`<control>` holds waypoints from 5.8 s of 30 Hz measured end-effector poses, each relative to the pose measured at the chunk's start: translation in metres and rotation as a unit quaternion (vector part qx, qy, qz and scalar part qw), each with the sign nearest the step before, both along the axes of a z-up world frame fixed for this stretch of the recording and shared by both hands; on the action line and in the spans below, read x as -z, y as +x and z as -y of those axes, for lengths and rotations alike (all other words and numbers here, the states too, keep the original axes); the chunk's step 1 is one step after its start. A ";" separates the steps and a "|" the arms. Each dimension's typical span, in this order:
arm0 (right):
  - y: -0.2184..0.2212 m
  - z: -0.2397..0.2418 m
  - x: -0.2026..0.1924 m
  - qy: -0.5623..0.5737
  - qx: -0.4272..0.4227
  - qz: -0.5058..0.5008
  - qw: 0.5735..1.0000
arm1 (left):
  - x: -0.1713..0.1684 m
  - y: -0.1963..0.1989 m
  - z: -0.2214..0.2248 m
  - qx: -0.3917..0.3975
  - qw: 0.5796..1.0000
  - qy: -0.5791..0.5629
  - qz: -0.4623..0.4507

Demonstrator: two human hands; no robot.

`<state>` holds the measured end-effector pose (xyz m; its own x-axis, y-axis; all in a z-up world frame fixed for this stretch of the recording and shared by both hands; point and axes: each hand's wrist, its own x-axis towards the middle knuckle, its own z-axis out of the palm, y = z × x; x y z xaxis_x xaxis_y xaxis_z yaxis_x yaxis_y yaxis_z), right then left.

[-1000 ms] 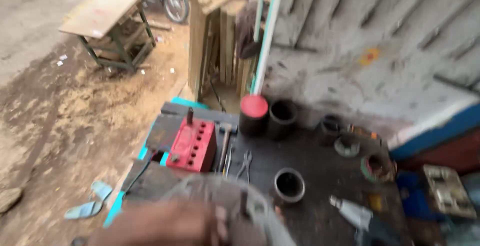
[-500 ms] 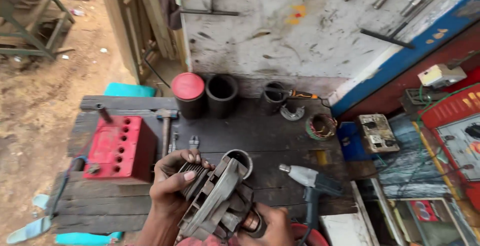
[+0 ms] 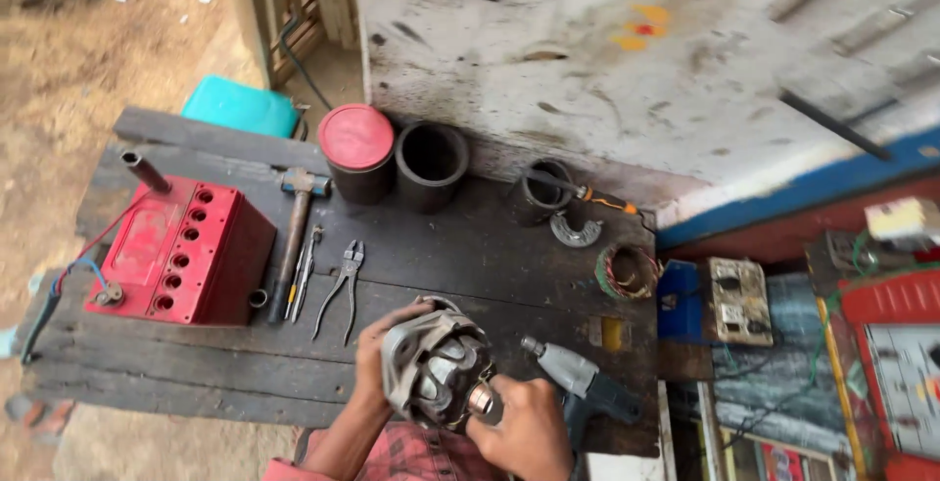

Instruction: The recorder is repairing and testing an alternator/starter motor assembly using a battery and wires on a workshop workbench.

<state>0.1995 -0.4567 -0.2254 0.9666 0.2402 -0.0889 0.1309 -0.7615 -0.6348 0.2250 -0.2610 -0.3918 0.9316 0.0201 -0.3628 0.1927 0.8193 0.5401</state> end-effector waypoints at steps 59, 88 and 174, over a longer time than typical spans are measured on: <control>-0.037 -0.089 0.068 0.080 -0.257 -0.026 0.963 | 0.017 -0.158 -0.057 0.039 0.988 0.058 -0.136; 0.004 -0.092 0.139 -0.071 0.103 0.330 0.936 | 0.134 -0.346 -0.168 0.088 0.899 0.181 -0.389; -0.011 -0.114 0.188 0.390 0.295 0.250 0.836 | 0.158 -0.316 -0.320 0.115 0.869 0.357 -0.322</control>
<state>0.1881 -0.3430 -0.4135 0.8071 -0.4947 0.3224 0.2758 -0.1670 -0.9466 -0.0907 0.0587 -0.5498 0.5493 0.2949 -0.7819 0.7575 0.2193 0.6149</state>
